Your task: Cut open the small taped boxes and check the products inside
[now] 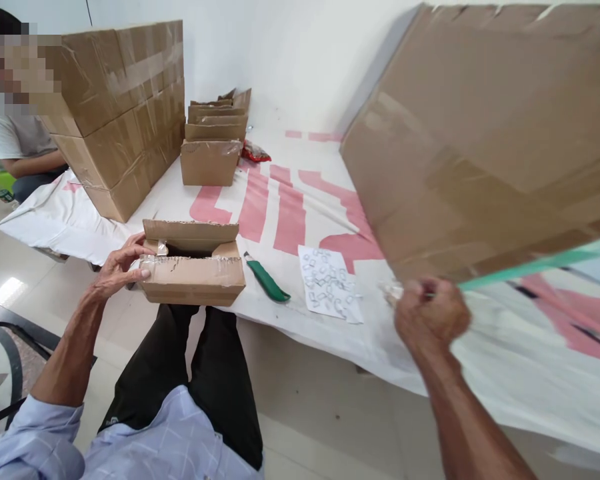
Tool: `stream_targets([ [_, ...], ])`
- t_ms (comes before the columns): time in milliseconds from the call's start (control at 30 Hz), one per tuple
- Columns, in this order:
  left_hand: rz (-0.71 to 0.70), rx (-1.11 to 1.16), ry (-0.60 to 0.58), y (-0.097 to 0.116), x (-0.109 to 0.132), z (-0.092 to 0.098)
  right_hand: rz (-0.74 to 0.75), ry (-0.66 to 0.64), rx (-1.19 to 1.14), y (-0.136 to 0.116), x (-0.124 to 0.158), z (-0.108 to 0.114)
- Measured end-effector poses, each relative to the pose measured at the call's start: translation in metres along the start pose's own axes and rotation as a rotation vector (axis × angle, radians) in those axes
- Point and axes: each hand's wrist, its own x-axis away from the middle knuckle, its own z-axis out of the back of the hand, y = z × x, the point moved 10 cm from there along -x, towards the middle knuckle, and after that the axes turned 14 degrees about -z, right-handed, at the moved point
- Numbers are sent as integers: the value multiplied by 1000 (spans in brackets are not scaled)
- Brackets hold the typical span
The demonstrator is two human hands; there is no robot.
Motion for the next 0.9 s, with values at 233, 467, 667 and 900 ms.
stream_targets([
  [233,-28,28,101,4,2,-2,662,-452,-703,-217,148,74],
  [467,-53,60,128,3,2,-3,906,-1025,-483,-353,266,49],
  [667,-84,22,106,1,2,-5,831,-1292,-681,-373,287,30],
  [900,-22,-103,185,-2,0,-4,963,-909,-1037,-356,291,63],
])
